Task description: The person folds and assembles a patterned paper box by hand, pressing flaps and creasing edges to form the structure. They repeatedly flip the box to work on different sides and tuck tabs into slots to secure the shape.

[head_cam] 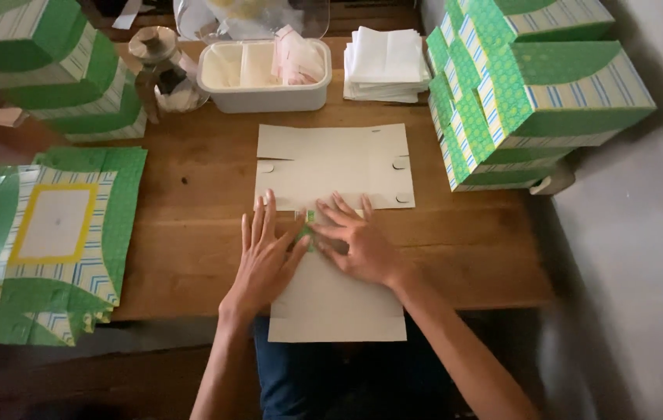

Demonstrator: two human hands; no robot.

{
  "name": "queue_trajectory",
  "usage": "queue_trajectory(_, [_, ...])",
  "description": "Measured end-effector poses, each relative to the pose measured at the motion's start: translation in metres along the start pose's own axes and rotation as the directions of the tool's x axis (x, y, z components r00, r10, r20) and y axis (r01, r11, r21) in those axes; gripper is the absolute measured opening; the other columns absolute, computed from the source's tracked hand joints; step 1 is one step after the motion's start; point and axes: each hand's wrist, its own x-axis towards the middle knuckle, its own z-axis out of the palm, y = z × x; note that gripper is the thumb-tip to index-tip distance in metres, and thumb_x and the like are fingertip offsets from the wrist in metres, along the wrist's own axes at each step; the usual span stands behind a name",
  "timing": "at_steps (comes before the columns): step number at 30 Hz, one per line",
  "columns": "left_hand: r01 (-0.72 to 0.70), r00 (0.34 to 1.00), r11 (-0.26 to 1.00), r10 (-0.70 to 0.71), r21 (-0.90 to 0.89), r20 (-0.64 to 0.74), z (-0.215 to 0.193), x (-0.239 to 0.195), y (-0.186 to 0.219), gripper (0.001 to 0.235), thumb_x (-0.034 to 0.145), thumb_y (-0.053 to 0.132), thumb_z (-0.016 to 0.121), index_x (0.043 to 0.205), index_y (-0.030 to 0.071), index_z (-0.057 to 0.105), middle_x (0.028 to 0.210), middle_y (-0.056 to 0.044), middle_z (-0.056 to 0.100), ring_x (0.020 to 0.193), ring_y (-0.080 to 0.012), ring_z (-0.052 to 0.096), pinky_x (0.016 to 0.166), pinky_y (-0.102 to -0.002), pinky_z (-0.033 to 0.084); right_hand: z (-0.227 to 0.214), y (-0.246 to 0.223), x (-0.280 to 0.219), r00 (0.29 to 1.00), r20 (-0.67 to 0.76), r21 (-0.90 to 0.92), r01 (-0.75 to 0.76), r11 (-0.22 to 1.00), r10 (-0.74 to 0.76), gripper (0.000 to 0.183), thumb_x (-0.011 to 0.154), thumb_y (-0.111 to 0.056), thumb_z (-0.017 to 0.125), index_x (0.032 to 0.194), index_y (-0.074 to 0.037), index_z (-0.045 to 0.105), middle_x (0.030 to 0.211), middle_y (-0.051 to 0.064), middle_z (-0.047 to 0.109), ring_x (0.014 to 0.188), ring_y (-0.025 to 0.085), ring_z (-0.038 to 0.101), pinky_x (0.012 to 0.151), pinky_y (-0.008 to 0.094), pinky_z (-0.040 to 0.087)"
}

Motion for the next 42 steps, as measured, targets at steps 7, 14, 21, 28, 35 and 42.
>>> queue_trajectory(7, [-0.199,0.980,0.954,0.188,-0.224,-0.067,-0.005,0.003,-0.042,0.024,0.093,0.038,0.068,0.106,0.027,0.084,0.162,-0.016,0.040,0.153,-0.0436,0.025,0.119,-0.066,0.017,-0.056,0.005,-0.006,0.991,0.017,0.387,-0.130,0.913,0.134,0.040,0.092,-0.025,0.059,0.129,-0.017,0.072,0.152,0.015,0.056,0.140,0.045,0.047,0.113,0.076,0.023])
queue_trajectory(14, [-0.205,0.970,0.932,0.233,-0.298,0.063,-0.007,0.046,-0.065,0.066,0.074,0.016,0.075,0.139,0.018,0.064,0.164,-0.012,0.038,0.153,-0.0423,0.024,0.120,-0.067,0.009,-0.093,0.030,0.022,0.966,0.246,0.348,-0.017,0.937,-0.074,0.055,0.080,0.014,0.047,0.126,-0.003,0.071,0.141,0.025,0.061,0.135,0.049,0.052,0.111,0.062,0.040])
queue_trajectory(21, [-0.222,0.937,0.901,0.303,-0.372,0.175,-0.014,0.058,-0.064,0.033,0.066,0.023,0.081,0.098,0.023,0.071,0.159,-0.009,0.047,0.151,-0.0452,0.028,0.115,-0.077,0.009,-0.092,0.052,0.031,0.888,0.397,0.252,0.137,0.958,-0.231,0.043,0.072,0.010,0.057,0.099,-0.012,0.082,0.148,0.020,0.054,0.146,0.047,0.038,0.117,0.059,0.034])
queue_trajectory(28, [-0.224,0.943,0.823,0.319,-0.522,0.098,-0.021,0.043,-0.058,0.031,0.067,0.002,0.081,0.093,0.019,0.076,0.135,-0.011,0.071,0.141,-0.0415,0.050,0.115,-0.077,0.010,-0.101,0.062,0.014,0.952,0.231,0.350,0.110,0.930,-0.199,0.017,0.080,0.004,0.067,0.086,-0.007,0.078,0.134,0.025,0.064,0.138,0.047,0.051,0.114,0.059,0.038])
queue_trajectory(35, [-0.069,0.997,0.736,0.023,-0.674,-0.077,-0.020,0.040,-0.071,0.032,0.073,-0.003,0.077,0.103,0.010,0.073,0.094,-0.011,0.079,0.101,-0.0281,0.075,0.104,-0.052,0.048,-0.113,0.072,0.011,0.976,0.063,0.737,0.096,0.669,-0.209,0.028,0.091,-0.004,0.059,0.111,-0.004,0.079,0.116,0.017,0.075,0.108,0.023,0.065,0.094,0.039,0.051])
queue_trajectory(42, [-0.083,0.971,0.573,-0.138,-0.815,-0.195,-0.084,0.025,-0.020,0.022,0.080,0.016,0.077,0.099,0.005,0.073,0.074,-0.008,0.065,0.067,-0.0140,0.059,0.066,-0.029,0.049,-0.090,0.117,0.005,0.996,-0.084,0.951,0.080,0.299,0.000,0.038,0.074,-0.018,0.079,0.099,0.009,0.068,0.065,0.014,0.061,0.052,0.017,0.060,0.043,0.024,0.049])
